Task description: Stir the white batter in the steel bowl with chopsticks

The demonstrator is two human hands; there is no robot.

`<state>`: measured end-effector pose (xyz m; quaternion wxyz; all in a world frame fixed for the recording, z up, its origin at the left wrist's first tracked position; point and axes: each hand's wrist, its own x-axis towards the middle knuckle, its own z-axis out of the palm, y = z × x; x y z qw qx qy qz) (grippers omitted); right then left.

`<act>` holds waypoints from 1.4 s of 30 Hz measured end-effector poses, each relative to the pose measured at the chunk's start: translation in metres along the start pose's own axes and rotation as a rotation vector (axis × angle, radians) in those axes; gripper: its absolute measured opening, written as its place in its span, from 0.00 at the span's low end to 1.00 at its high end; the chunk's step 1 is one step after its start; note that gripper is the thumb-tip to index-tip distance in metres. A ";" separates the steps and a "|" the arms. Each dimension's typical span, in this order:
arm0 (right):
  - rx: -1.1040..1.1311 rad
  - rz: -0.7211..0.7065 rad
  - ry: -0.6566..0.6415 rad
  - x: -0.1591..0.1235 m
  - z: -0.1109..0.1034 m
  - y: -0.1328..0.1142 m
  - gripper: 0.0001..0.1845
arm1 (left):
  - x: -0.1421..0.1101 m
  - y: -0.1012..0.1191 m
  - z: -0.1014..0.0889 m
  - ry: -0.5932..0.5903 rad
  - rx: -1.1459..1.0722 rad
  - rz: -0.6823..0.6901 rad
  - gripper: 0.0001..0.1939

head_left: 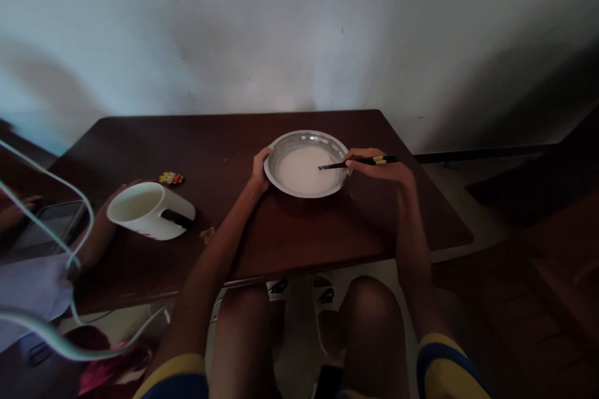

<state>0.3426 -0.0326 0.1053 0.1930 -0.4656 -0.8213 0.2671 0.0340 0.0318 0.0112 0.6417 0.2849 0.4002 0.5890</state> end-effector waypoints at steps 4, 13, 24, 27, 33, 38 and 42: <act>0.053 -0.091 -0.130 0.006 0.012 -0.015 0.22 | -0.001 0.001 0.001 0.016 0.010 -0.002 0.12; 0.025 0.012 0.004 0.002 0.004 -0.002 0.18 | -0.002 0.002 0.003 0.019 -0.002 -0.008 0.09; 0.020 0.036 0.049 0.004 0.007 -0.001 0.19 | -0.001 0.001 0.002 0.007 -0.013 -0.007 0.09; 0.101 -0.064 -0.080 0.005 0.011 -0.005 0.20 | 0.001 -0.001 -0.001 -0.001 -0.015 -0.023 0.11; 0.026 0.017 0.148 0.011 0.019 0.003 0.17 | 0.000 0.001 0.002 -0.006 -0.028 -0.006 0.09; 0.121 -0.006 -0.018 0.005 0.012 0.004 0.19 | -0.002 0.003 0.003 0.011 -0.003 -0.014 0.08; 0.096 -0.029 0.040 0.013 0.022 -0.002 0.18 | -0.001 0.001 0.003 0.005 -0.014 -0.002 0.11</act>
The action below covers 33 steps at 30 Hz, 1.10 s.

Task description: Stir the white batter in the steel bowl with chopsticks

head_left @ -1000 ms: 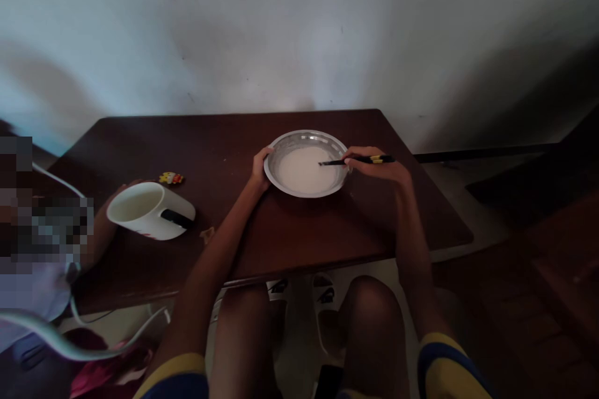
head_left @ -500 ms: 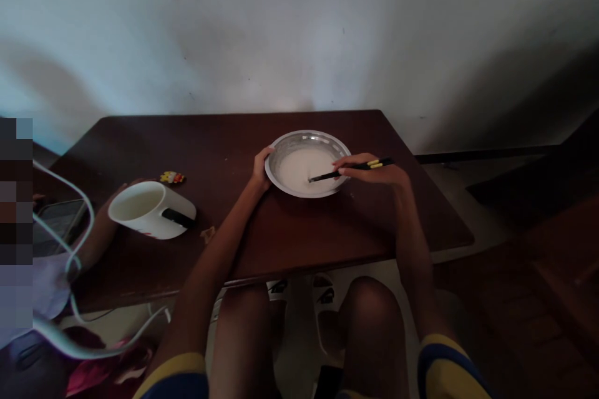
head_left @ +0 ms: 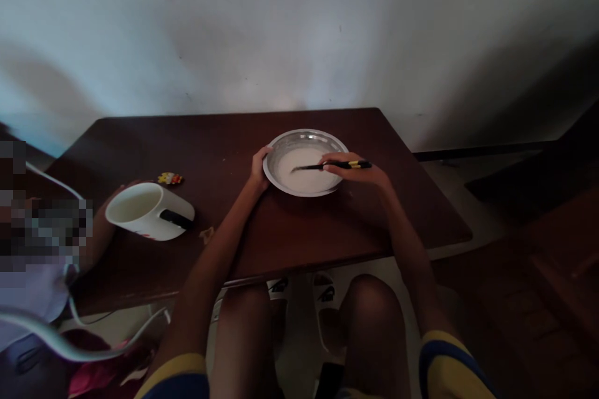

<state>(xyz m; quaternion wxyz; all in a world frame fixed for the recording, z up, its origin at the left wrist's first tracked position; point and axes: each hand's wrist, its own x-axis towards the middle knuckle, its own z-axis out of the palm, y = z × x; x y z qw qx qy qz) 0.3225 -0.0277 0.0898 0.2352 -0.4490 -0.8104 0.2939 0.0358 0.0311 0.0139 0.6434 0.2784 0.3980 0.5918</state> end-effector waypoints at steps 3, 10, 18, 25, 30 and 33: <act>-0.074 0.079 0.103 -0.005 -0.011 0.007 0.17 | 0.002 -0.002 -0.002 0.001 0.001 0.012 0.10; 0.041 -0.041 -0.068 0.000 0.000 -0.001 0.17 | 0.003 -0.001 -0.004 -0.015 0.010 0.010 0.10; -0.007 0.043 -0.008 -0.008 -0.016 0.005 0.17 | 0.001 -0.001 -0.003 -0.006 0.021 -0.008 0.11; -0.084 0.021 0.134 0.006 0.002 0.004 0.14 | -0.001 0.002 0.001 -0.019 0.017 0.017 0.11; 0.052 0.081 0.024 -0.009 -0.020 0.006 0.18 | -0.003 0.002 0.001 -0.001 0.036 -0.004 0.10; 0.080 0.019 -0.087 -0.004 -0.007 -0.008 0.18 | -0.003 0.002 0.002 0.008 0.029 0.013 0.10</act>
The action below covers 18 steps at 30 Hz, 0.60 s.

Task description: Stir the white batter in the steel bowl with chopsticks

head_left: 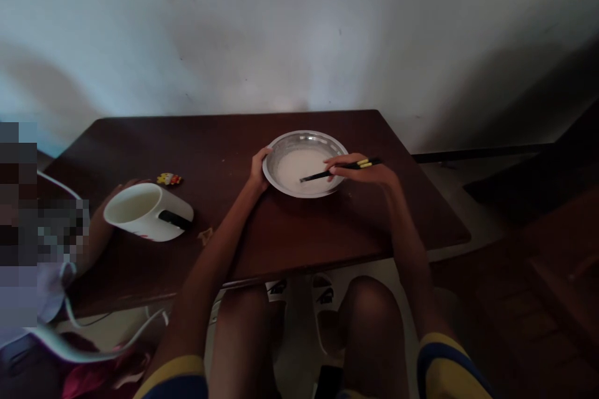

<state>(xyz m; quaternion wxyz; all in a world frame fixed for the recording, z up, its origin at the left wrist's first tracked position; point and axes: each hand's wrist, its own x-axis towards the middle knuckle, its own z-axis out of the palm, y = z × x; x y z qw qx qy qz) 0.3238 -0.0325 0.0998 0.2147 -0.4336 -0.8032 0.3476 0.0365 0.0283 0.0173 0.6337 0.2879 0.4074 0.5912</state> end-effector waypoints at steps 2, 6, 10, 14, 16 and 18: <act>-0.039 0.005 0.041 0.007 0.009 -0.003 0.15 | 0.000 0.000 0.000 -0.008 -0.010 0.007 0.09; -0.086 0.091 0.213 0.003 -0.003 0.009 0.14 | 0.002 -0.001 -0.002 -0.005 -0.020 -0.008 0.11; -0.007 0.058 0.088 -0.004 -0.011 0.011 0.17 | 0.002 -0.001 -0.003 0.002 -0.018 -0.021 0.10; -0.051 0.022 0.067 0.007 0.003 0.004 0.16 | 0.000 0.001 -0.001 -0.025 -0.021 -0.009 0.10; -0.094 0.065 0.171 0.007 0.001 0.007 0.14 | 0.000 0.002 -0.001 -0.023 -0.017 -0.009 0.12; -0.080 0.094 0.229 0.003 -0.006 0.011 0.13 | 0.000 0.002 0.000 -0.013 -0.014 -0.013 0.12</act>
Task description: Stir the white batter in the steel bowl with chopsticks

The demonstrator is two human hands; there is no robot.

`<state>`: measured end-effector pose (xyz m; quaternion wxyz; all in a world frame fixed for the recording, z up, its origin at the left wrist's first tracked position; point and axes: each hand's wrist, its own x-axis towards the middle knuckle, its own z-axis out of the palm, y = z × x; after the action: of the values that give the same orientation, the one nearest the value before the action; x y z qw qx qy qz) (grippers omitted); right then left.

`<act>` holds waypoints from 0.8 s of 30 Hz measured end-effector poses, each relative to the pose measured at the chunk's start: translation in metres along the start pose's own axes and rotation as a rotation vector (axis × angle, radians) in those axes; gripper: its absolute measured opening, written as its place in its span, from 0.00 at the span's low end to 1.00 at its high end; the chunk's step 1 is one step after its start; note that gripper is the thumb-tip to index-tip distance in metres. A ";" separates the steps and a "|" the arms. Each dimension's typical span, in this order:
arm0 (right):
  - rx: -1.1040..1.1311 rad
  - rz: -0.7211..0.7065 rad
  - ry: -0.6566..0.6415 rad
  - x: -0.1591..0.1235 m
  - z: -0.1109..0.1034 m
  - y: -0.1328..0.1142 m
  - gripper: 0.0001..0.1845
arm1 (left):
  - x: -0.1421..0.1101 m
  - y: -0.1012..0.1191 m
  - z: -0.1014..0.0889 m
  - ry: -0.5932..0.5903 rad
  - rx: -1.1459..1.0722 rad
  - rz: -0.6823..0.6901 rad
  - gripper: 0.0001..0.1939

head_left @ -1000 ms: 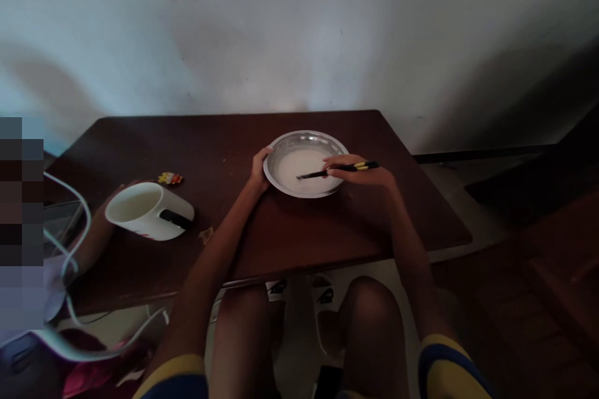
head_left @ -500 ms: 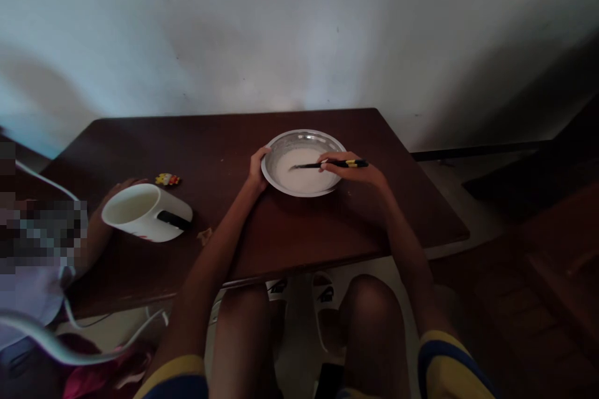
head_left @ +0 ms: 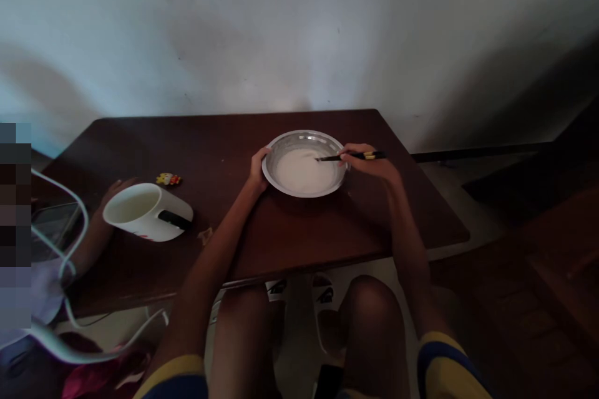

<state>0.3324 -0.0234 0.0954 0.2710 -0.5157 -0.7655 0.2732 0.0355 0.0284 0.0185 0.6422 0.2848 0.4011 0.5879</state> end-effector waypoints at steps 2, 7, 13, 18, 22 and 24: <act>0.058 -0.017 -0.034 -0.003 -0.006 0.001 0.14 | 0.000 0.000 0.000 0.008 0.003 -0.005 0.11; 0.057 -0.115 -0.200 -0.001 0.010 -0.011 0.17 | -0.002 0.000 0.002 0.020 0.002 0.011 0.08; 0.011 -0.010 -0.027 -0.002 -0.005 0.005 0.14 | -0.001 0.000 0.001 0.016 -0.010 -0.005 0.08; 0.073 -0.114 -0.240 0.000 0.007 -0.006 0.17 | 0.000 -0.001 0.000 0.016 -0.007 -0.009 0.09; 0.007 -0.024 -0.023 0.002 0.009 -0.006 0.14 | 0.000 -0.002 0.000 -0.004 -0.001 -0.003 0.11; 0.024 0.005 0.030 -0.002 -0.001 -0.001 0.13 | 0.000 -0.001 0.000 0.004 0.000 0.002 0.10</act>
<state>0.3332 -0.0254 0.0968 0.2882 -0.5184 -0.7566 0.2754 0.0361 0.0279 0.0172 0.6408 0.2840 0.4021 0.5891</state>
